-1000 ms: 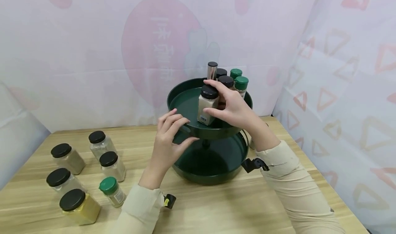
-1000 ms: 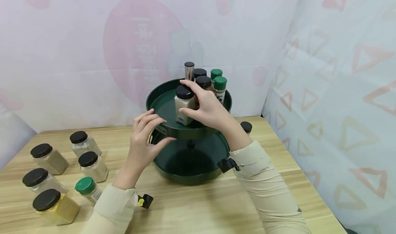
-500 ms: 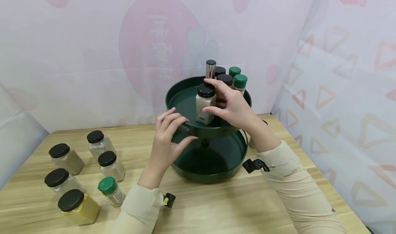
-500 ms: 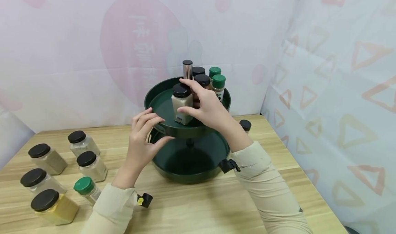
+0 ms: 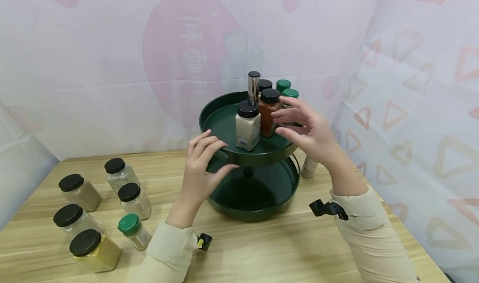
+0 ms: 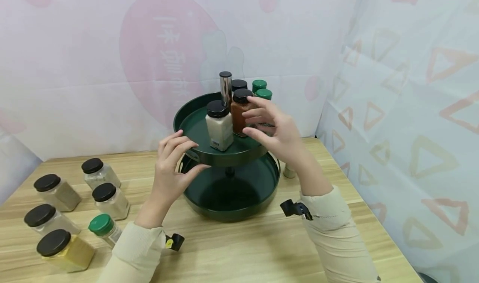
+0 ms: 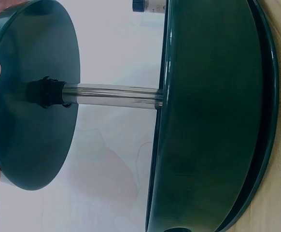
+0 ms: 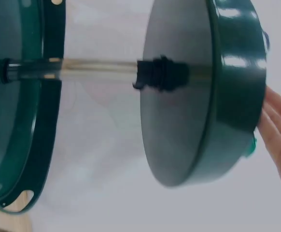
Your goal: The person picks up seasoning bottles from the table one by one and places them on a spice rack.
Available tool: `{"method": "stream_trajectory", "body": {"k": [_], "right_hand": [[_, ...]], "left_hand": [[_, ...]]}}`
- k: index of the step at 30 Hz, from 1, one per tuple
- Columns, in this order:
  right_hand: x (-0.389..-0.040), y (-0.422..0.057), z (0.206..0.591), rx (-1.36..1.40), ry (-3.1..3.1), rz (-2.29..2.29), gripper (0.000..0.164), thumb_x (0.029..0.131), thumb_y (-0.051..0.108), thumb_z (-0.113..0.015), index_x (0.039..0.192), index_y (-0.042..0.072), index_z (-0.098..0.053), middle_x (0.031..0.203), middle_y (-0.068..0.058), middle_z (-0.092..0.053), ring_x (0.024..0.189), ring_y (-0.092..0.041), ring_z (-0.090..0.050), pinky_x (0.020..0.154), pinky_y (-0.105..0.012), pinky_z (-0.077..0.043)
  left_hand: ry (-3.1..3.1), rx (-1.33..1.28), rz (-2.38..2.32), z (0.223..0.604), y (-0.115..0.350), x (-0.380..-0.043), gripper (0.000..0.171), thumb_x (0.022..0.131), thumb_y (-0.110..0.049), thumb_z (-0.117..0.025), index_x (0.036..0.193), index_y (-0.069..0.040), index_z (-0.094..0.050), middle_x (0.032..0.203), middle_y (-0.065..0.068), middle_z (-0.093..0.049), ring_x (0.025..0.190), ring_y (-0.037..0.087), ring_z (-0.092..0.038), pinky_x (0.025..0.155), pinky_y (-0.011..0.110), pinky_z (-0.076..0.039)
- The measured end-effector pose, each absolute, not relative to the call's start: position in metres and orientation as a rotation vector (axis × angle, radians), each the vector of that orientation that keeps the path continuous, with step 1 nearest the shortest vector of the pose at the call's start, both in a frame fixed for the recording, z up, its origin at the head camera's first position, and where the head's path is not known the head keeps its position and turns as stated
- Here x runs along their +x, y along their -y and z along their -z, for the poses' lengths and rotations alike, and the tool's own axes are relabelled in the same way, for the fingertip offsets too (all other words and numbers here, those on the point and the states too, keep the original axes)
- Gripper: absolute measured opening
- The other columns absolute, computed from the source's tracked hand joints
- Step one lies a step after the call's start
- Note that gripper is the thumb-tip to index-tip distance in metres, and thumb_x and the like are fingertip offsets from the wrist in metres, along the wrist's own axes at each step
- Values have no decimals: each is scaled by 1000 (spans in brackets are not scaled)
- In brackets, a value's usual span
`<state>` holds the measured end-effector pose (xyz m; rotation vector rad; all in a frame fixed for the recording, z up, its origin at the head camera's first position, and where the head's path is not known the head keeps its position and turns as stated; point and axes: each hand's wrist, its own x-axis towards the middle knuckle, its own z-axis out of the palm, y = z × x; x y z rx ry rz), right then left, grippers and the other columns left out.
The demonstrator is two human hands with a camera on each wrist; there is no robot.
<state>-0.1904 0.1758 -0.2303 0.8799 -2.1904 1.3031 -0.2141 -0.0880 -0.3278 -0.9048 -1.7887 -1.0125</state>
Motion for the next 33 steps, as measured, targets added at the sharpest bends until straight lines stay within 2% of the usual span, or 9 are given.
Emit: {"method": "stream_trajectory", "body": {"k": [6,10,13,16,20,26,28,30,33], "right_hand": [[-183,-211,245,709,1905,-1478,48,83,-10,-59,129,2,-50,104,-15,-68,97,-18,-66,81,-21,-53],[-183,-240,267,538,1852,-1522,46,84,-10,-59,128,1,-51,106,-13,-67,100,-14,-64,84,-17,-51],[-187,-257,289,357,1948,-1461,48,85,-3,-62,130,6,-50,114,-11,-64,105,-10,-60,89,-18,-48],[-193,-269,313,183,2069,-1405,50,86,8,-64,133,13,-47,124,-11,-59,113,-12,-55,98,-33,-45],[-201,-282,343,38,2195,-1422,57,88,22,-63,140,16,-38,136,-12,-48,125,-28,-45,101,-54,-38],[-206,-285,376,-8,2295,-1540,66,90,28,-61,145,15,-28,143,-18,-36,129,-39,-37,99,-60,-34],[-207,-283,383,-19,2303,-1581,68,90,26,-61,146,17,-25,145,-19,-33,129,-39,-37,99,-55,-38],[-209,-282,389,-25,2305,-1611,71,89,24,-62,147,19,-22,145,-20,-33,128,-38,-38,97,-40,-43],[-213,-281,396,-37,2300,-1619,74,89,20,-63,148,21,-19,142,-20,-37,125,-36,-41,86,-17,-43]], "left_hand": [[1776,-907,1009,328,88,-214,53,58,-17,-87,105,-8,-63,110,11,-59,126,34,-39,107,44,-32],[1776,-916,1004,331,87,-213,54,58,-18,-87,105,-8,-63,110,11,-59,126,34,-40,106,44,-33],[1783,-910,1013,332,87,-211,54,59,-19,-87,106,-8,-63,111,10,-59,127,32,-39,106,44,-33],[1785,-902,1021,333,89,-210,54,58,-17,-87,105,-8,-64,111,10,-59,127,32,-39,106,44,-33],[1783,-908,1013,332,89,-211,54,58,-17,-87,105,-7,-63,111,11,-59,126,33,-39,106,45,-33],[1786,-910,1014,332,89,-211,54,58,-17,-87,106,-8,-64,111,10,-59,127,32,-39,106,44,-33],[1786,-909,1014,333,89,-211,54,58,-17,-87,105,-8,-64,111,10,-59,127,32,-39,106,44,-33],[1786,-906,1016,333,89,-211,53,58,-17,-87,105,-8,-64,111,10,-59,127,32,-39,106,44,-33],[1785,-904,1016,332,88,-211,53,58,-17,-87,105,-8,-64,111,10,-59,127,32,-39,106,44,-33]]}}
